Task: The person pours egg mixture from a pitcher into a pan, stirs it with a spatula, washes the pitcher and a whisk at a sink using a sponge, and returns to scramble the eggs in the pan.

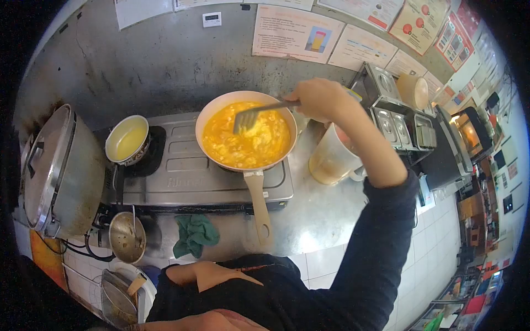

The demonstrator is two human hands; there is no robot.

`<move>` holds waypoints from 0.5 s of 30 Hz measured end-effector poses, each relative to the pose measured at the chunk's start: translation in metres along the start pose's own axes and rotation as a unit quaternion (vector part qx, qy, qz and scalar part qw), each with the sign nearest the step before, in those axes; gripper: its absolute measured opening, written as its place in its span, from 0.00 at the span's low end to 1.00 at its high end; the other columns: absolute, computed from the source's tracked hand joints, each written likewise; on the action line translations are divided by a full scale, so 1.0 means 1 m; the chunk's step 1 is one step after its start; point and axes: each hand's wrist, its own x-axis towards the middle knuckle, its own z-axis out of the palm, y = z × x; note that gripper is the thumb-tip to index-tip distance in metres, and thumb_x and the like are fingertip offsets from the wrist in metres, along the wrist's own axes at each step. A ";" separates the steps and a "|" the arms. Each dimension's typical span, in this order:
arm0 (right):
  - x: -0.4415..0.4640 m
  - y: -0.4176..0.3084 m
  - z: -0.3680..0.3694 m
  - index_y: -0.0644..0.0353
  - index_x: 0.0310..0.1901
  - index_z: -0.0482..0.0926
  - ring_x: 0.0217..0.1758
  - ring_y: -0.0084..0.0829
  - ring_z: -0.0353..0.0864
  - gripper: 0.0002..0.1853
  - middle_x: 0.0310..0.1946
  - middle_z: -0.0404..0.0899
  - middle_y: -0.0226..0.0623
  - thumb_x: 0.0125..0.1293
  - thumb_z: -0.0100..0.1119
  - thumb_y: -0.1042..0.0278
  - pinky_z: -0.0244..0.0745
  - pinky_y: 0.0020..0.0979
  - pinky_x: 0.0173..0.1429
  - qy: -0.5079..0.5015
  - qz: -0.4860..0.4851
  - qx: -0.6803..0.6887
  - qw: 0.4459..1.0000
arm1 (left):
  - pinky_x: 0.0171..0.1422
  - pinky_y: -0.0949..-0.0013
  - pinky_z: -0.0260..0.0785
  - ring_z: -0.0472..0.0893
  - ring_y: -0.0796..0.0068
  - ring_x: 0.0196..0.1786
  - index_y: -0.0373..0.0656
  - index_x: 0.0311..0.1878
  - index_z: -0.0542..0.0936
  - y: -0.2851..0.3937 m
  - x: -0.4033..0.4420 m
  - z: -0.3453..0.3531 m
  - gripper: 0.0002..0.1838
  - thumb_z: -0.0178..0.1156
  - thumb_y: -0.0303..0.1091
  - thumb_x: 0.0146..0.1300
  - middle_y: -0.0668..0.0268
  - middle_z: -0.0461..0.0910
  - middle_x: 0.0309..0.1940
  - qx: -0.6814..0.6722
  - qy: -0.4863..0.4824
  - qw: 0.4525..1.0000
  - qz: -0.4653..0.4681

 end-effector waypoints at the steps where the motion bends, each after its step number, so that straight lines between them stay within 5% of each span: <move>1: -0.010 0.009 -0.005 0.41 0.45 0.77 0.35 0.39 0.77 0.15 0.31 0.78 0.39 0.53 0.52 0.64 0.72 0.37 0.37 -0.013 -0.034 -0.024 0.999 | 0.60 0.61 0.54 0.66 0.61 0.56 0.29 0.54 0.66 0.000 0.002 0.000 0.28 0.54 0.41 0.55 0.52 0.68 0.51 -0.003 0.002 1.000 0.006; 6: -0.043 -0.005 0.018 0.49 0.40 0.79 0.33 0.38 0.78 0.12 0.28 0.78 0.39 0.53 0.50 0.67 0.73 0.37 0.36 -0.086 -0.078 -0.077 0.990 | 0.59 0.62 0.56 0.67 0.61 0.54 0.30 0.54 0.66 0.000 0.009 0.002 0.28 0.54 0.42 0.55 0.52 0.69 0.50 -0.017 0.010 0.999 0.033; 9: -0.050 -0.024 0.056 0.56 0.35 0.78 0.29 0.38 0.79 0.10 0.23 0.78 0.40 0.53 0.48 0.71 0.74 0.36 0.32 -0.011 -0.132 -0.076 0.988 | 0.58 0.63 0.57 0.68 0.61 0.54 0.30 0.54 0.66 -0.002 0.013 0.005 0.28 0.54 0.42 0.55 0.51 0.69 0.50 -0.003 0.027 0.998 0.055; 11: -0.051 -0.041 0.068 0.54 0.50 0.71 0.23 0.41 0.77 0.20 0.18 0.75 0.42 0.52 0.47 0.74 0.71 0.38 0.27 -0.007 -0.116 -0.009 0.993 | 0.58 0.63 0.57 0.68 0.62 0.53 0.30 0.54 0.66 -0.022 0.008 0.008 0.28 0.54 0.43 0.55 0.51 0.69 0.49 0.013 0.033 0.998 0.054; 15: -0.044 -0.070 0.077 0.63 0.52 0.66 0.20 0.40 0.77 0.22 0.16 0.74 0.44 0.52 0.46 0.75 0.71 0.37 0.23 0.000 -0.117 0.014 0.993 | 0.66 0.63 0.42 0.55 0.61 0.64 0.36 0.61 0.56 -0.068 -0.010 0.000 0.44 0.63 0.47 0.44 0.53 0.58 0.59 0.021 -0.056 0.997 -0.049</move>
